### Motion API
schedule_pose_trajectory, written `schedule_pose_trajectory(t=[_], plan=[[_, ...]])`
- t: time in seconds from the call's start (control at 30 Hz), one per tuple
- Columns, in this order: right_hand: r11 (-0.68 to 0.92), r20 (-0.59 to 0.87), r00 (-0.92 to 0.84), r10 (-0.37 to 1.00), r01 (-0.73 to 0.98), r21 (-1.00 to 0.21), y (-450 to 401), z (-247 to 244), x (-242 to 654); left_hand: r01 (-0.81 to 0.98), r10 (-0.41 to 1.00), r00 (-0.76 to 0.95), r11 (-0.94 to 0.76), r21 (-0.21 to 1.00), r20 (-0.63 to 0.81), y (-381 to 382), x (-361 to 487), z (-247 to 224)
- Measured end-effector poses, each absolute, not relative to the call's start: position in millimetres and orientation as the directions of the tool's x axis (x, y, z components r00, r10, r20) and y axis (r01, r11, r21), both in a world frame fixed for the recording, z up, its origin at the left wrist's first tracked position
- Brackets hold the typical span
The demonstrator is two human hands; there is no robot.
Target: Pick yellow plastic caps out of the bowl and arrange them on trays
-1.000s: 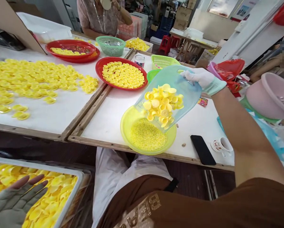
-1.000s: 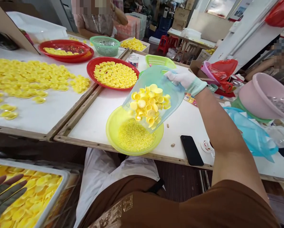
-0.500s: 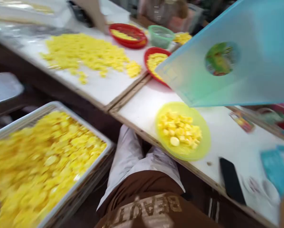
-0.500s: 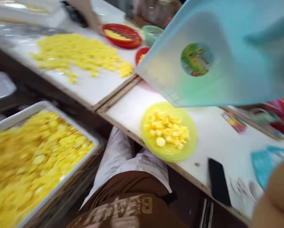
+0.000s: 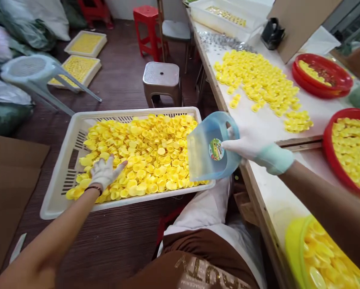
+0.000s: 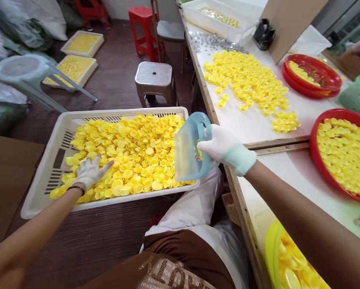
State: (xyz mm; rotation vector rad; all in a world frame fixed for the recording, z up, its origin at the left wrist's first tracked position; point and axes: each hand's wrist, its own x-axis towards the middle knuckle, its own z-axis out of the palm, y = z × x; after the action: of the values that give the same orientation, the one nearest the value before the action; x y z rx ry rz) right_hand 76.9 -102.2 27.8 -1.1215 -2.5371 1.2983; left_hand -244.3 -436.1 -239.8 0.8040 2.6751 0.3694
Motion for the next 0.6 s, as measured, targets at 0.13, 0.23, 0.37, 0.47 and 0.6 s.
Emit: schedule_pose_trajectory(t=[0.13,0.23,0.37,0.47,0.6], plan=[[0.354,-0.354,-0.681,0.641,0.671,-0.651,-115.9,-20.7,6.1,0.342,0.416,-0.831,0.906,0.25,-0.369,-402.4,-245.5,-245.1],[0.437,-0.217,-0.713,0.667,0.61,-0.661,-135.2,-64.9,-27.0,0.297,0.402,-0.819,0.908,0.297,-0.41,-387.6,-241.2,-253.8],[0.34,-0.187,-0.694,0.695,0.546,-0.765,-146.8,-117.2,-37.4,0.226,0.358,-0.852,0.91,0.349,-0.383,-381.4,-236.2,-262.9],[0.098,-0.26,-0.654,0.711,0.459,-0.883,-144.5,-147.9,-30.0,0.13,0.31,-0.884,0.883,0.452,-0.351,-376.4,-235.2,-263.9],[-0.236,-0.348,-0.579,0.738,0.261,-0.936,-156.2,-180.4,-30.1,0.063,0.294,-0.904,0.808,0.586,-0.309,-363.1,-231.0,-256.0]])
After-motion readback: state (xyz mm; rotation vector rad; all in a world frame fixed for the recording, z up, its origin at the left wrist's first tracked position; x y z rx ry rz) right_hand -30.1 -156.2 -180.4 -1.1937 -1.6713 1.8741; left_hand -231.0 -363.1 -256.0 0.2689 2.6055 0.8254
